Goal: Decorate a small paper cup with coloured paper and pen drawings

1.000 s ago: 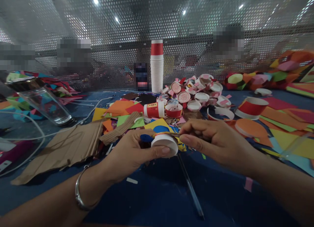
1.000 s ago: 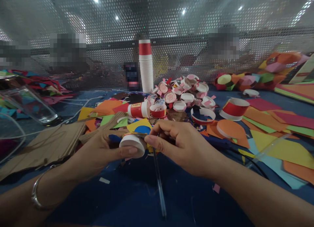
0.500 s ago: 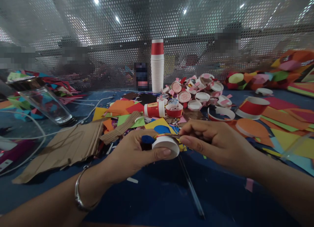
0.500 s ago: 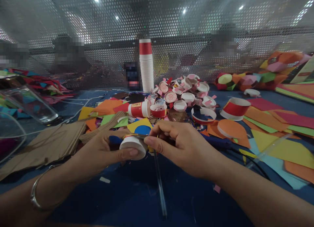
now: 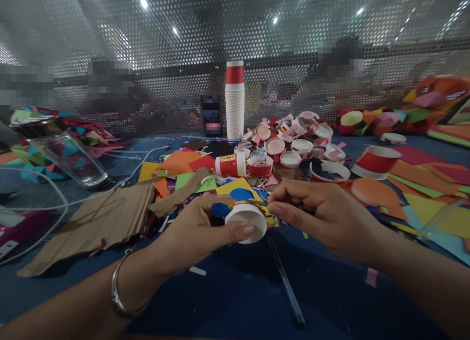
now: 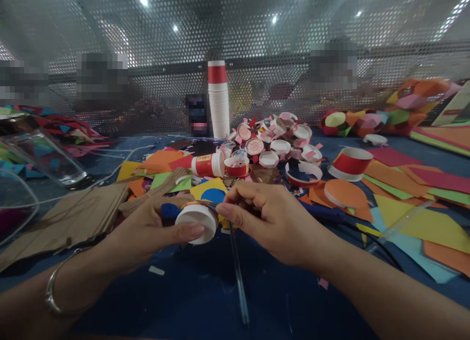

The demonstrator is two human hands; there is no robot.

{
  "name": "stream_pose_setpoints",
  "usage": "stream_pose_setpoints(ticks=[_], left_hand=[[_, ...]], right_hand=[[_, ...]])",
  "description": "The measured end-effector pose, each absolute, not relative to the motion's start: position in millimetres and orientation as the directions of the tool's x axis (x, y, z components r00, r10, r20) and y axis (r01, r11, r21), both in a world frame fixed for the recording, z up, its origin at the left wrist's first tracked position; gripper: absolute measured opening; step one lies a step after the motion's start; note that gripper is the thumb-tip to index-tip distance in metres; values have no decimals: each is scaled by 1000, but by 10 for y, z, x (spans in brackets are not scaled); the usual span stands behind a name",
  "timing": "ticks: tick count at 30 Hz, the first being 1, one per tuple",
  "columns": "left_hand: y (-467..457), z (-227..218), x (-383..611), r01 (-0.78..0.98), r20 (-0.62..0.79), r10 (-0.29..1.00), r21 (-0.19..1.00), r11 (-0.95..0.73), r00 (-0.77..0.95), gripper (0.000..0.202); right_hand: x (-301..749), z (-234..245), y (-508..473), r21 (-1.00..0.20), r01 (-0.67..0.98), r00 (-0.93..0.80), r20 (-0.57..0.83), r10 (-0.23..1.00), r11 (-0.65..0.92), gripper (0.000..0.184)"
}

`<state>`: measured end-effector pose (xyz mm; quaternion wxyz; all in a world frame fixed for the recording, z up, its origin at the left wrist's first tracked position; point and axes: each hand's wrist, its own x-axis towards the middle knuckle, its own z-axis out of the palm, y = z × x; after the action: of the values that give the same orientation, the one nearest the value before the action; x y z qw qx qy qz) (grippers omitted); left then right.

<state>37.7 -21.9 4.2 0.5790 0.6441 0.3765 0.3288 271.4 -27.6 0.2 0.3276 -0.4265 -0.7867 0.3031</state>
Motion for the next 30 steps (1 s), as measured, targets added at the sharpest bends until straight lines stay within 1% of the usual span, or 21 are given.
stream_pose_setpoints(ticks=[2, 5, 8, 11, 16, 20, 24, 27, 30], left_hand=[[-220, 28, 376, 96, -25, 867, 995, -26, 498, 14], [-222, 9, 360, 116, -14, 869, 992, -50, 495, 13], [-215, -1, 342, 226, 56, 883, 957, -180, 466, 16], [-204, -5, 333, 325, 154, 886, 891, -316, 438, 11], [-199, -10, 314, 432, 215, 873, 802, -413, 437, 6], [-201, -5, 308, 421, 249, 849, 781, -461, 466, 7], [-211, 7, 326, 410, 314, 821, 747, -524, 477, 6], [-232, 23, 339, 423, 321, 818, 732, -534, 477, 8], [-245, 38, 347, 400, 330, 814, 743, -536, 478, 8]], right_hand=[[2715, -11, -265, -761, 463, -412, 269, 871, 454, 34], [2728, -23, -252, -760, 459, -383, 297, 875, 459, 35], [2744, -22, -245, -763, 471, -347, 301, 888, 443, 38], [2750, -25, -248, -781, 465, -327, 285, 901, 417, 40], [2723, -38, -274, -861, 380, -322, 219, 921, 338, 38], [2665, -37, -298, -908, 292, -346, 191, 918, 300, 30], [2597, -61, -330, -944, 199, -362, 177, 915, 262, 34], [2572, -93, -349, -953, 188, -390, 151, 908, 239, 31], [2575, -117, -359, -949, 183, -394, 167, 904, 256, 27]])
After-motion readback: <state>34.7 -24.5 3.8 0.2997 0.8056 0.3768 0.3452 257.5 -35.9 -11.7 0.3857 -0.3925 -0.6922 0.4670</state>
